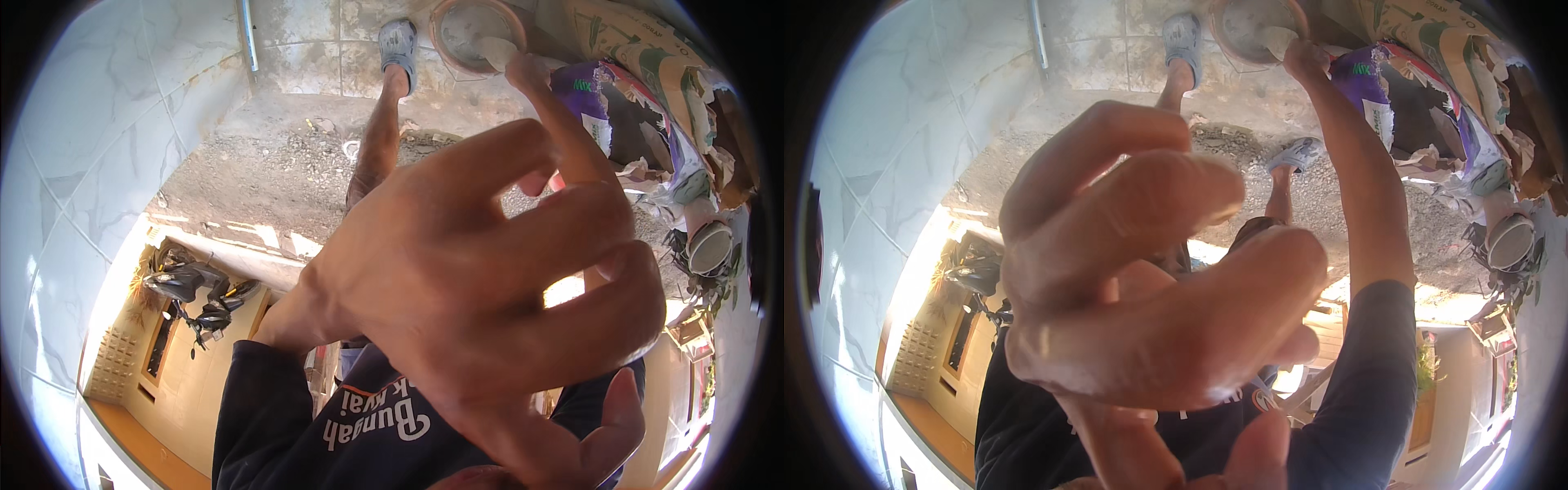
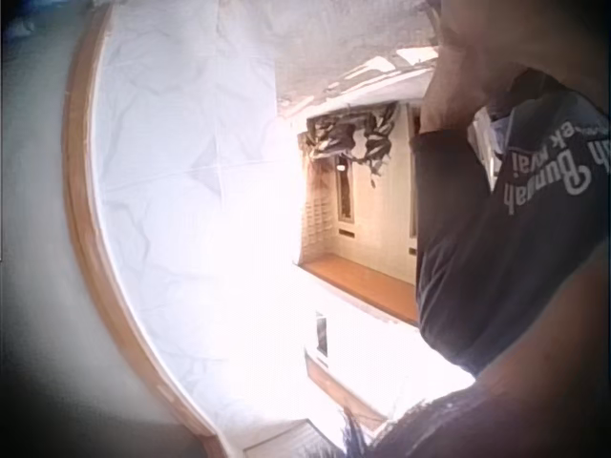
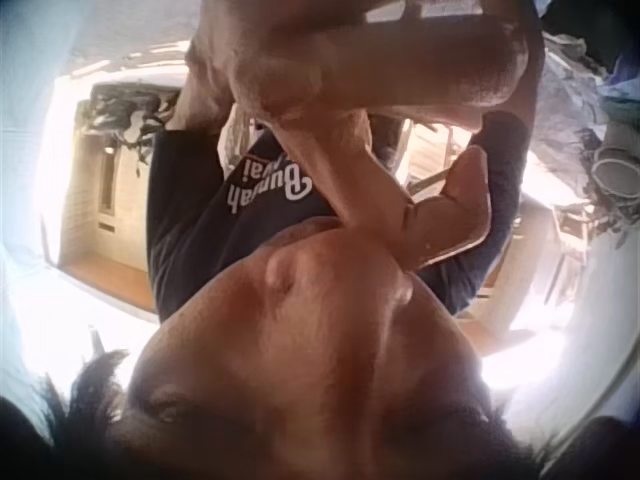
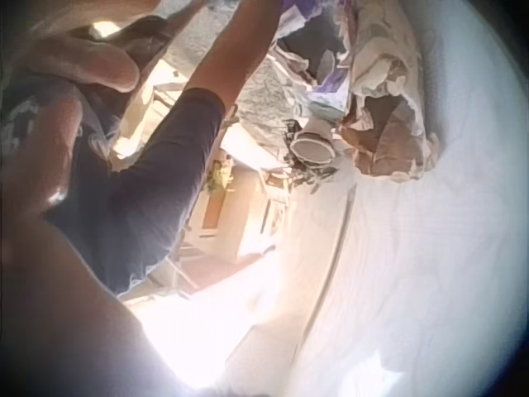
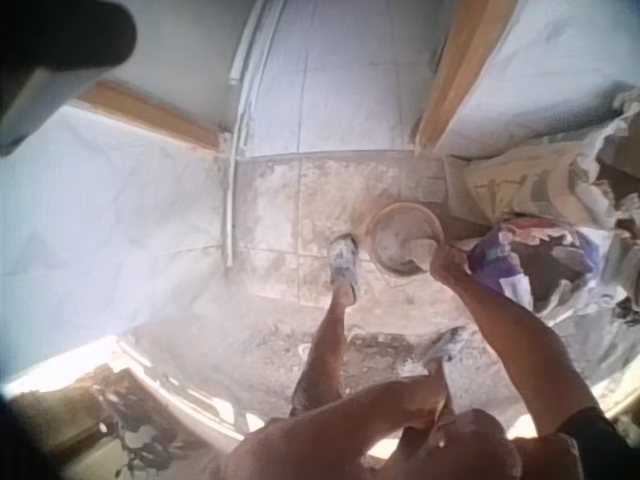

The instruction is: The person scoops a white powder from a bag into a small bucket using a trowel. They then pour water from a larger bucket into the small bucket and mix the contents with the trowel. The person also briefly applies a substance to a wall using the trowel.

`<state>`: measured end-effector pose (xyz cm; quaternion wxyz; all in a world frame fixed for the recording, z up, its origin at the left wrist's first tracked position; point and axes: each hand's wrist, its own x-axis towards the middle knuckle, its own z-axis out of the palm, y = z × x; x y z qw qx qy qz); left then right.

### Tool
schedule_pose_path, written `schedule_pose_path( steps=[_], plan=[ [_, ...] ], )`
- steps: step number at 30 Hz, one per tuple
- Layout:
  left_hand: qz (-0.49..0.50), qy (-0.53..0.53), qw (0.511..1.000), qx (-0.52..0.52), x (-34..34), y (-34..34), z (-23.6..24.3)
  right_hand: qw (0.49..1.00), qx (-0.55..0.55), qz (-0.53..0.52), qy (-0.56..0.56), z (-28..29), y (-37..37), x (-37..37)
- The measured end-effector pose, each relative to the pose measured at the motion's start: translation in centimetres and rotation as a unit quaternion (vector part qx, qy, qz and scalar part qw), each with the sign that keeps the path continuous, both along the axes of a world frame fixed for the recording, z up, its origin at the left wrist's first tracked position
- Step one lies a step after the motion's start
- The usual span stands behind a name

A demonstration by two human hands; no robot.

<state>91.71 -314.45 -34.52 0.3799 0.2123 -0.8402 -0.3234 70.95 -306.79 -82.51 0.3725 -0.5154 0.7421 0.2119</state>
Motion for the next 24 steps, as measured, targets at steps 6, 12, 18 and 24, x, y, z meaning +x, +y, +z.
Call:
schedule_pose_path(
  steps=[6, 12, 18, 24],
  plan=[
    [-0.008, -0.13, 0.982, 0.135, 1.7, 2.1, -1.4, 0.995, -0.006, 0.101, 0.026, 1.2, -1.6, 0.5],
    [-0.241, -0.075, 0.791, 0.558, -0.9, 9.5, 0.6, 0.992, -0.047, 0.103, 0.048, 1.7, -0.8, 0.9],
    [-0.152, -0.039, 0.587, 0.794, -4.1, 12.4, 4.0, 0.99, -0.057, 0.116, 0.059, 3.4, -1.6, 3.2],
    [-0.17, -0.074, 0.613, 0.768, -5.1, 13.8, 4.9, 0.984, -0.039, 0.162, 0.055, 4.5, -0.6, 1.8]
  ],
)
